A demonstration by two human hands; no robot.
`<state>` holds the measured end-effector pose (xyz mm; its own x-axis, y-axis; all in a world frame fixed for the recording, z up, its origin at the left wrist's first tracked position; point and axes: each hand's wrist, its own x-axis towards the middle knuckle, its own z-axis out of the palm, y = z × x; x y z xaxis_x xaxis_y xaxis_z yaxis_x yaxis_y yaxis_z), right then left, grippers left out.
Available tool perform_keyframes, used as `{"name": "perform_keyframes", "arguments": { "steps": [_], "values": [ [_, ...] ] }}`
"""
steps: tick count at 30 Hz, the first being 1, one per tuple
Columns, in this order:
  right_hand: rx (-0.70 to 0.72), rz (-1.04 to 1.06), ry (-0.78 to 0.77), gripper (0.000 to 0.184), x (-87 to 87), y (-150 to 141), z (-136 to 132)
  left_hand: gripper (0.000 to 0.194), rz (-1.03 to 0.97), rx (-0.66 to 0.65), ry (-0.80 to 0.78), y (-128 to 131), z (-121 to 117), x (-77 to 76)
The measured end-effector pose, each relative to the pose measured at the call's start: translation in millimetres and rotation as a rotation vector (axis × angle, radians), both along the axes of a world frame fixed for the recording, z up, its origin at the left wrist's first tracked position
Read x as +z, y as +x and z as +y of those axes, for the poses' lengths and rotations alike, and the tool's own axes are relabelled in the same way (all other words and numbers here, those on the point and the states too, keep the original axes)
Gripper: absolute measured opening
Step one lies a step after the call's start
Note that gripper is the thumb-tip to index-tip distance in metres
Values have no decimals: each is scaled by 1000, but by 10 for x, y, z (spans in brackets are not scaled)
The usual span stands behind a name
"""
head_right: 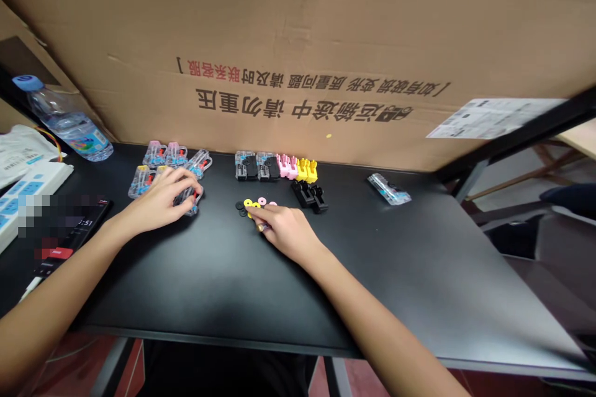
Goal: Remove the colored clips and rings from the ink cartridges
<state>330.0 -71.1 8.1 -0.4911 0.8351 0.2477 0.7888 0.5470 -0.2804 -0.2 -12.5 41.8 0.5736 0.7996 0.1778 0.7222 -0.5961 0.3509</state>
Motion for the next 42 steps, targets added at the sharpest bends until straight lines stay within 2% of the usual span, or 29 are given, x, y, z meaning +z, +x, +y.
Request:
{"name": "perform_keyframes", "arguments": {
  "steps": [7, 14, 17, 21, 30, 35, 42],
  "values": [
    [-13, 12, -11, 37, 18, 78, 40, 16, 29, 39, 44, 13, -27, 10],
    [27, -122, 55, 45, 12, -93, -26, 11, 27, 69, 92, 12, -17, 28],
    [25, -166, 77, 45, 2, -107, -21, 19, 32, 115, 125, 0, -1, 31],
    [-24, -152, 122, 36, -17, -67, -3, 32, 78, 169, 161, -16, 21, 4],
    [-35, -127, 113, 38, 1, -108, -26, 48, 143, 152, 94, -17, 24, -93],
    [-18, -159, 81, 46, -11, -124, -17, 49, 136, 170, 89, -36, 39, -115],
    [-51, -123, 118, 37, -9, -138, -28, 41, 52, 169, 162, -14, 82, -135]
  ]
}}
